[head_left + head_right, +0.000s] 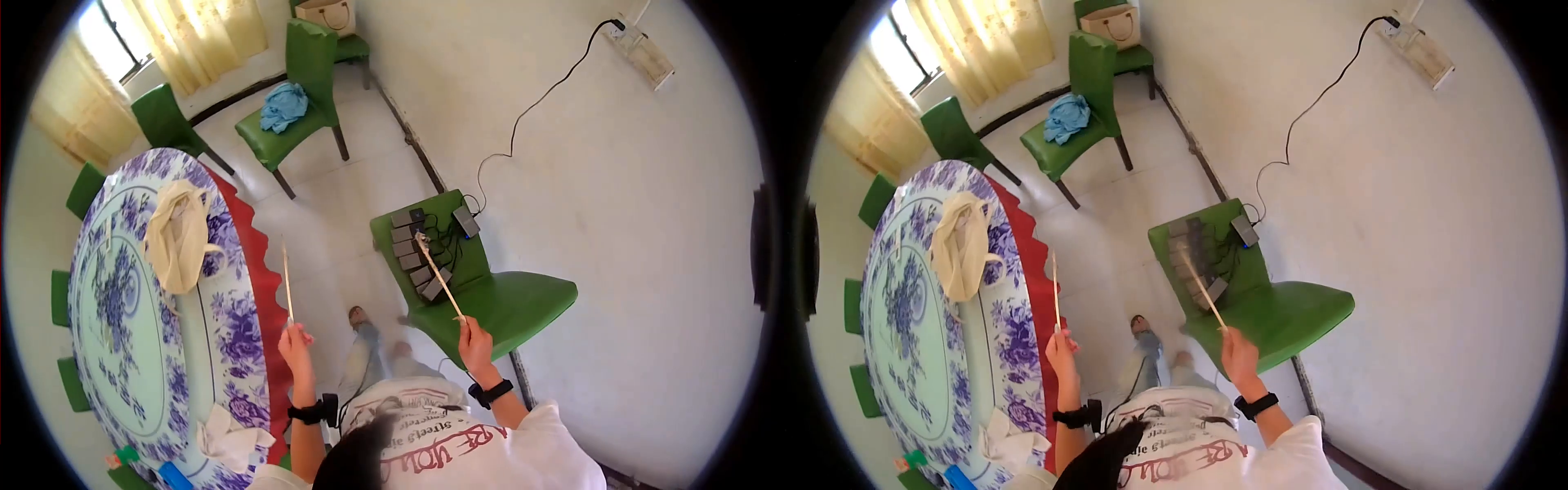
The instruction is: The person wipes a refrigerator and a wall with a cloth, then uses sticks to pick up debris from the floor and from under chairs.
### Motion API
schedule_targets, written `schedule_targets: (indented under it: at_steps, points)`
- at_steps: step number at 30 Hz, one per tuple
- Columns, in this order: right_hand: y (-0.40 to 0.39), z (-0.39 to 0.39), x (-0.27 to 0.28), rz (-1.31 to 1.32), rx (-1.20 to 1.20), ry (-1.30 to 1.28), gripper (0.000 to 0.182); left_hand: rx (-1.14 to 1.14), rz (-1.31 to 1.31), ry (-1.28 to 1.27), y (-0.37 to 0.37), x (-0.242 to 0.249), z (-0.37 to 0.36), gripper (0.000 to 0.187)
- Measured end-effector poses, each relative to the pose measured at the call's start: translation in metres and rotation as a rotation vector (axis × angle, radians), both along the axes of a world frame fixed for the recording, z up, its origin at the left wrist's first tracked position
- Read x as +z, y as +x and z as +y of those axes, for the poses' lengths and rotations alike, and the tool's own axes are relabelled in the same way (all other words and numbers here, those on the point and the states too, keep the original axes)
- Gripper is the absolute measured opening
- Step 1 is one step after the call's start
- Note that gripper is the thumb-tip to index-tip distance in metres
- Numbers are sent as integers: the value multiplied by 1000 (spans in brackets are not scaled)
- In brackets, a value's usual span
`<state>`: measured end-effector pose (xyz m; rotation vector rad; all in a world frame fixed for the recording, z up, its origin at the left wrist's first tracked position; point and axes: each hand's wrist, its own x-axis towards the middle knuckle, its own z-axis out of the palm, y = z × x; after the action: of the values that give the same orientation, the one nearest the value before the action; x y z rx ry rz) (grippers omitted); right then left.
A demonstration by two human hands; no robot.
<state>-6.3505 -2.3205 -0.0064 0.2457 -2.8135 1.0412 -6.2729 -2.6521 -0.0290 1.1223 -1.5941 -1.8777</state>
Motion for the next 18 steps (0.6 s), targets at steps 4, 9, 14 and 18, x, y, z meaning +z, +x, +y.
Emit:
schedule_targets:
  at_steps: [4, 9, 14, 18]
  points:
    - [-8, -7, -12, -3, -81, 41, 11, -56, 42, 58, -72, 2, -39, 25]
    - [-19, -9, -17, -17, -214, 74, 12, -144, 117, 33, -138, 7, -62, 25]
    - [-36, -2, -21, -22, -349, 54, 15, -197, 148, 105, -176, 9, -54, 25]
    - [-56, 16, -39, 51, -466, 64, 19, -205, 183, 123, -192, 7, -59, 26]
